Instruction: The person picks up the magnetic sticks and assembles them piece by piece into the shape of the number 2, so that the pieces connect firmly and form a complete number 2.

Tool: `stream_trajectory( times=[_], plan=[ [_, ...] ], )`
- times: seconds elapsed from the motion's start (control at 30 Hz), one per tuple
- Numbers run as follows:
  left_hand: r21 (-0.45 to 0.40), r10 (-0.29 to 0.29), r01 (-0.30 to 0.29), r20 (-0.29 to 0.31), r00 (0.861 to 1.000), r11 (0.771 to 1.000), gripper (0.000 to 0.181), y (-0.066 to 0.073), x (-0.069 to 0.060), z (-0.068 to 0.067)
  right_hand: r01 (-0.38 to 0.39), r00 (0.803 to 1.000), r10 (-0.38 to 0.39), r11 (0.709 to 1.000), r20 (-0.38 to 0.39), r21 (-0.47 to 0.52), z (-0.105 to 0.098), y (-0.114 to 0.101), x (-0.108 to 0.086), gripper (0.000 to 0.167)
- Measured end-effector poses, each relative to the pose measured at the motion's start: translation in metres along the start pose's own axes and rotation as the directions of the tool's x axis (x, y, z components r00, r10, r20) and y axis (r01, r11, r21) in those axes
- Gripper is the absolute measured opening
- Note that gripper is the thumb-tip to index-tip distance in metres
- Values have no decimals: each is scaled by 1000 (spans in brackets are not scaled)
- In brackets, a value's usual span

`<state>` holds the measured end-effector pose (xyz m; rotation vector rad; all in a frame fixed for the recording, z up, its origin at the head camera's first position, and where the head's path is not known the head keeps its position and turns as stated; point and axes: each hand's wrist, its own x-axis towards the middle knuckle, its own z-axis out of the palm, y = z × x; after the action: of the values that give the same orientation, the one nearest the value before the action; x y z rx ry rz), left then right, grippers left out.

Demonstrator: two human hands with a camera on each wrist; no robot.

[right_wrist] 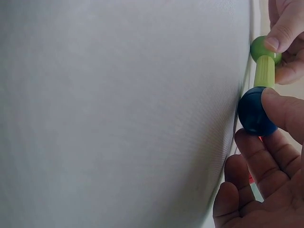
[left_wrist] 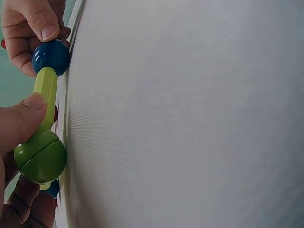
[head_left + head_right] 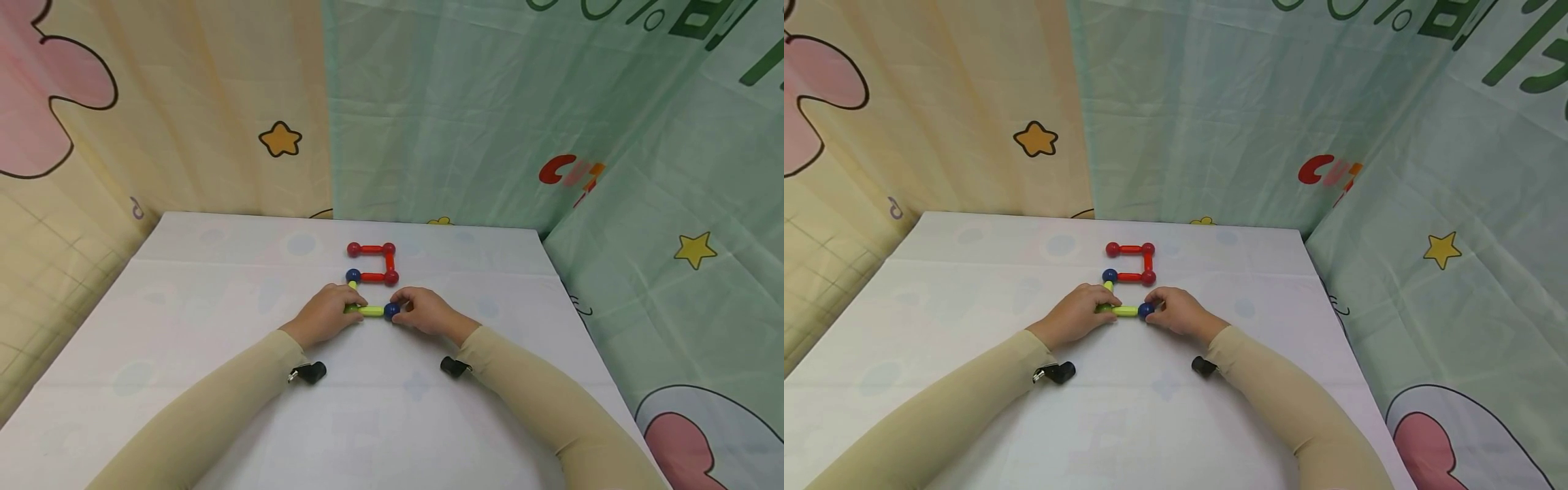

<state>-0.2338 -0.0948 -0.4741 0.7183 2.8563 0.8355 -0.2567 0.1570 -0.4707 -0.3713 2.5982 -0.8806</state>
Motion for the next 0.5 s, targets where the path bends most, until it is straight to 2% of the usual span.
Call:
stream_trajectory(
  times=[0.3,0.5],
  plan=[
    [-33,-42,42,4,999,999,40,-6,-1,-3,-7,1000,7,1000,9,-2,-5,2,-3,35],
    [-81,-93,90,-30,995,993,51,-19,-6,-16,-22,999,23,1000,-34,18,-17,9,-4,30]
  ],
)
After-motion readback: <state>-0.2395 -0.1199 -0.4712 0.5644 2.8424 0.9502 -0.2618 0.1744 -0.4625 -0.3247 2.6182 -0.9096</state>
